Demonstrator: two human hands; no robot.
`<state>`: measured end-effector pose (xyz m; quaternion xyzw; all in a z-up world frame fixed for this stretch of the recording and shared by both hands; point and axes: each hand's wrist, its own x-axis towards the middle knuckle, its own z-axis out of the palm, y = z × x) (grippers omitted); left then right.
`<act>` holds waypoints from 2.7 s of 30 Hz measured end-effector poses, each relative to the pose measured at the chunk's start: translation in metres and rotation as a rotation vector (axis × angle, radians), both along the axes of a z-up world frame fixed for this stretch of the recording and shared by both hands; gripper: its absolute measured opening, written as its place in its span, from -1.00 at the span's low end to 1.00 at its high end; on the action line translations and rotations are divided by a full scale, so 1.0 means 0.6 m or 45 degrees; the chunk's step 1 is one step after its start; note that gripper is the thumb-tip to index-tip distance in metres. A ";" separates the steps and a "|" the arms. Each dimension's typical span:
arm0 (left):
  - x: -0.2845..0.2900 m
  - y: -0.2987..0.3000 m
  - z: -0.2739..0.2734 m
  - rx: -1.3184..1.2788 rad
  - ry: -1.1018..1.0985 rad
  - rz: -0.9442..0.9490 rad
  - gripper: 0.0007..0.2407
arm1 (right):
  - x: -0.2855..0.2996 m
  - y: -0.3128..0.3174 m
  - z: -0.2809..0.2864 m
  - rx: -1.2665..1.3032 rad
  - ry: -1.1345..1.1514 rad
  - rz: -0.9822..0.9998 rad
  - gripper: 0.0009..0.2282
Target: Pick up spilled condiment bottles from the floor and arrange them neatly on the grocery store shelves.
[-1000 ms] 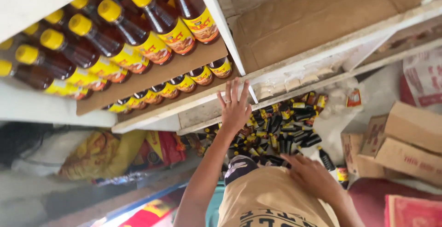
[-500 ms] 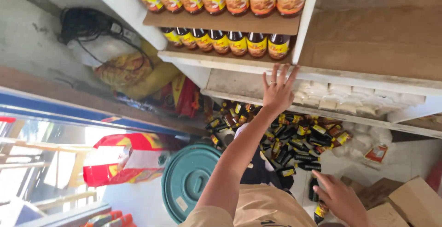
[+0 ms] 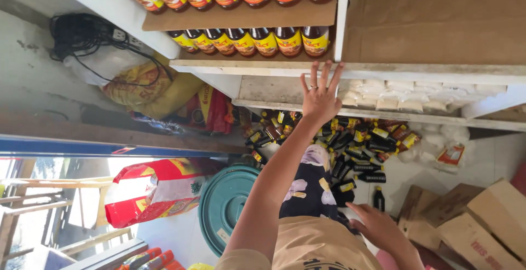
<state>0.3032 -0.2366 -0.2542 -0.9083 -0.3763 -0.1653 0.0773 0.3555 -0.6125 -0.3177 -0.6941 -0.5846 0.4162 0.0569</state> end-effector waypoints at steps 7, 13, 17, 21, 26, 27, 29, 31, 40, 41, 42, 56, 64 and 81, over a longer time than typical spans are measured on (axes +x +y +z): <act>0.004 0.009 -0.009 -0.107 0.271 0.043 -0.06 | 0.039 0.010 -0.009 0.175 -0.099 -0.107 -0.53; -0.001 -0.001 -0.027 0.098 -0.036 0.031 -0.09 | 0.048 -0.005 -0.001 -0.046 -0.206 -0.098 -0.53; -0.007 0.007 -0.037 0.146 0.007 -0.002 0.00 | 0.025 0.009 0.006 0.119 -0.142 -0.131 -0.55; -0.008 0.006 -0.040 0.090 -0.015 0.004 -0.04 | 0.000 0.021 0.003 0.105 -0.153 -0.032 -0.56; -0.013 -0.003 -0.030 0.124 -0.096 -0.030 -0.04 | -0.017 0.021 -0.006 0.054 -0.083 0.004 -0.54; -0.012 -0.005 -0.026 0.096 -0.121 -0.035 -0.06 | -0.017 0.018 -0.010 0.062 -0.055 -0.046 -0.54; -0.013 -0.004 -0.029 0.110 -0.127 -0.036 -0.06 | -0.020 0.001 -0.031 -0.036 -0.015 -0.154 -0.56; -0.011 -0.006 -0.031 0.124 -0.139 -0.038 -0.07 | -0.024 -0.027 -0.066 -0.134 0.019 -0.263 -0.58; -0.019 -0.022 0.060 0.197 0.639 0.235 -0.29 | -0.093 -0.146 -0.193 -0.327 -0.030 -0.333 -0.53; -0.026 -0.023 0.067 0.156 0.644 0.180 -0.31 | -0.104 -0.149 -0.191 -0.348 0.004 -0.361 -0.54; -0.034 -0.023 0.075 0.114 0.648 0.125 -0.31 | -0.116 -0.152 -0.188 -0.370 0.037 -0.390 -0.54; -0.518 -0.405 -0.485 -1.373 0.665 -0.345 -0.33 | -0.210 -0.244 -0.273 -0.545 -0.124 -0.479 -0.62; -0.526 -0.465 -0.526 -1.643 0.754 -0.229 -0.77 | -0.188 -0.241 -0.374 -0.540 -0.321 -0.349 -0.76; -0.515 -0.560 -0.201 -1.844 0.325 0.165 -0.69 | 0.042 -0.224 -0.214 -0.551 0.255 -0.052 -0.75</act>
